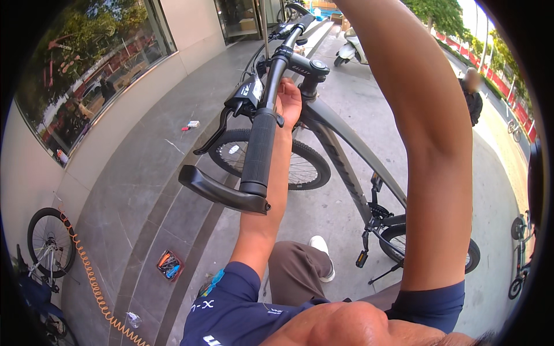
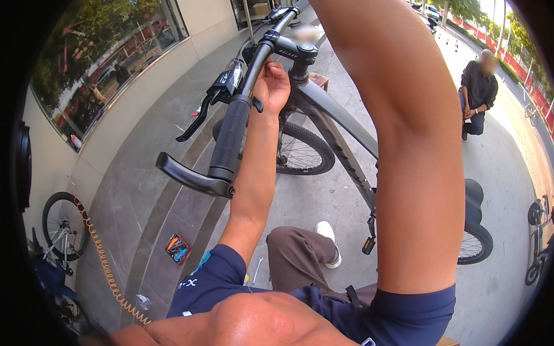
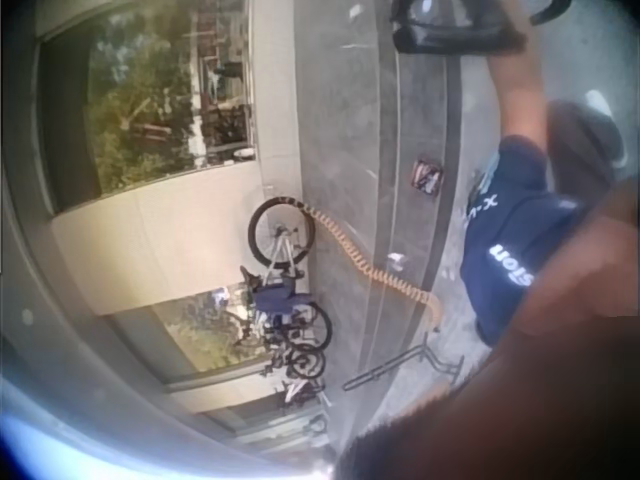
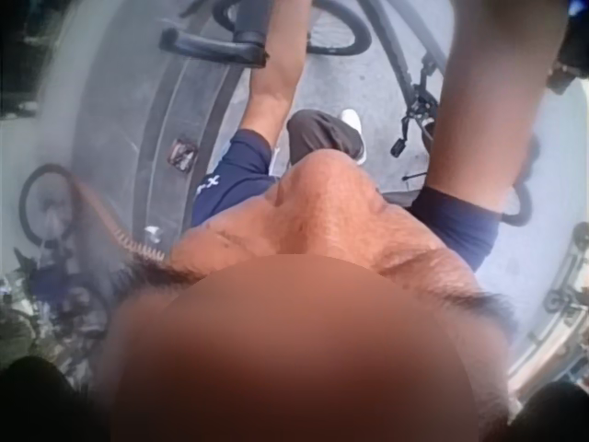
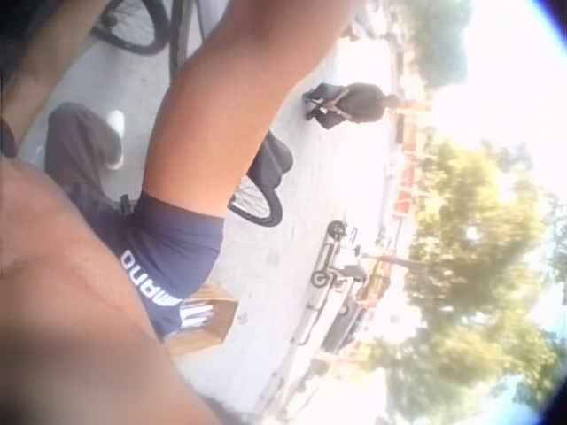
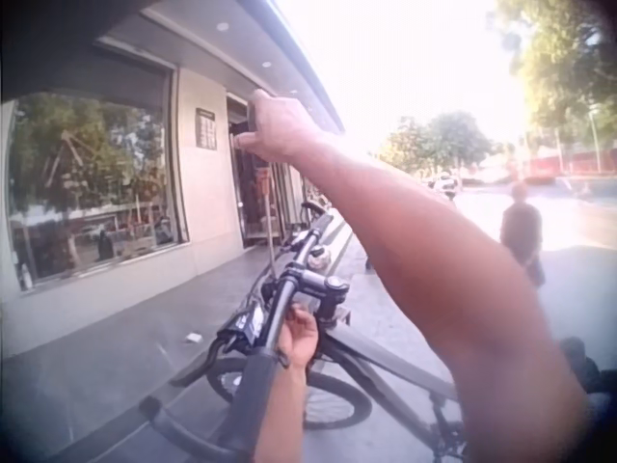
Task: The person uses a screwdriver to adjust components on a bicycle, including the handlebar stem and seat post area. They repeatedly tighten and loosen screws while seated on the ground.
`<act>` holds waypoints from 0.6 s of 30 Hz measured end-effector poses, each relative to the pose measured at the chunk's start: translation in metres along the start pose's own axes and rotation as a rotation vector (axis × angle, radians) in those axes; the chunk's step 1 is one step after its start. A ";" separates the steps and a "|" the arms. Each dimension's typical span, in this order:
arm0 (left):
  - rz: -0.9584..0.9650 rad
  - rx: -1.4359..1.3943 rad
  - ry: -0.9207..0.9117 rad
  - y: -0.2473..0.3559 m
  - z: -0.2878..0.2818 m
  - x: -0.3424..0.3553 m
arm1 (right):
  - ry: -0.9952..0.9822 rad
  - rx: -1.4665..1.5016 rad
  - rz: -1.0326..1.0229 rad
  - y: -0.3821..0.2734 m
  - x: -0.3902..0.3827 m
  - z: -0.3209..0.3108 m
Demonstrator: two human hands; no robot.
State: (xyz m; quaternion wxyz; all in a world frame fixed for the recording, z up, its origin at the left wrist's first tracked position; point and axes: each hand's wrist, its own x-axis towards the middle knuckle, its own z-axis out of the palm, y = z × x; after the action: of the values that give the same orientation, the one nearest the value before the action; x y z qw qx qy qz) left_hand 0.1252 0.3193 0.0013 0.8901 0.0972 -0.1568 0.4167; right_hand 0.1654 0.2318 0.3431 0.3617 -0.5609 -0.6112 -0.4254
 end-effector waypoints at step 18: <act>-0.013 -0.040 -0.037 0.001 -0.011 0.006 | -0.623 1.058 0.049 0.001 0.008 -0.020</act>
State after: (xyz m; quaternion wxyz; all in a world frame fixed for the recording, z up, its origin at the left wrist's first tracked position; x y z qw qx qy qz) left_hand 0.1308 0.3275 -0.0069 0.8916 0.0883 -0.1809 0.4057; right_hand 0.1653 0.2166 0.3582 0.4053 -0.4174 -0.8032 0.1279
